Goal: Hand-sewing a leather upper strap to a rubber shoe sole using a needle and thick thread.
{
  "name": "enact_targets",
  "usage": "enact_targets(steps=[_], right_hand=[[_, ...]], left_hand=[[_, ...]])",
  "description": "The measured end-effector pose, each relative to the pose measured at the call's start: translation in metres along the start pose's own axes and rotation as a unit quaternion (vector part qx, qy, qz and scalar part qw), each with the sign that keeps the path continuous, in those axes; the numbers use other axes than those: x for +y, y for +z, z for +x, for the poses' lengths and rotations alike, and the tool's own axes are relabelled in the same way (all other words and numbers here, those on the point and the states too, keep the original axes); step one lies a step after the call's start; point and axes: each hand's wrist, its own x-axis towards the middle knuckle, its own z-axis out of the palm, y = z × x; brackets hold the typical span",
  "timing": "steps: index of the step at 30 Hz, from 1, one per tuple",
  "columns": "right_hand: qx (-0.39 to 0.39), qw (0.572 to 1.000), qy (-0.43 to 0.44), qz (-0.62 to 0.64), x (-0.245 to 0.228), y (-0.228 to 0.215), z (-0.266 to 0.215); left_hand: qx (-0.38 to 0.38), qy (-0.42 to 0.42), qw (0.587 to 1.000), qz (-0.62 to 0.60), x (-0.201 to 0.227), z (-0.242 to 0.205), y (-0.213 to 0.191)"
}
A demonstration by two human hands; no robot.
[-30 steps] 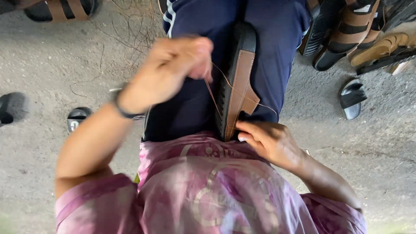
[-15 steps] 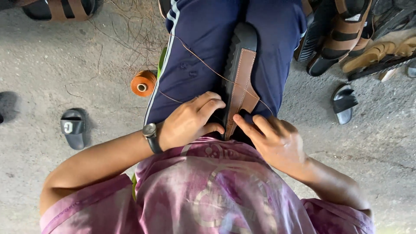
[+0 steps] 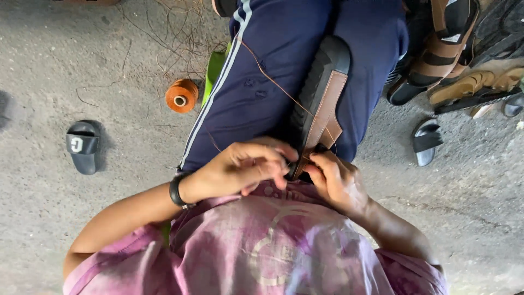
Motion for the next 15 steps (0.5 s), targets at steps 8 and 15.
enact_targets(steps=[8,15], right_hand=[[0.009,0.999,-0.023,0.042,-0.020,-0.045,0.025],[-0.227,0.967,0.022,-0.112,-0.007,-0.099,-0.003]], left_hand=[[0.007,-0.094,0.986,0.138,-0.047,0.008,0.016],[-0.056,0.206,0.872,0.441,-0.050,0.009,0.030]])
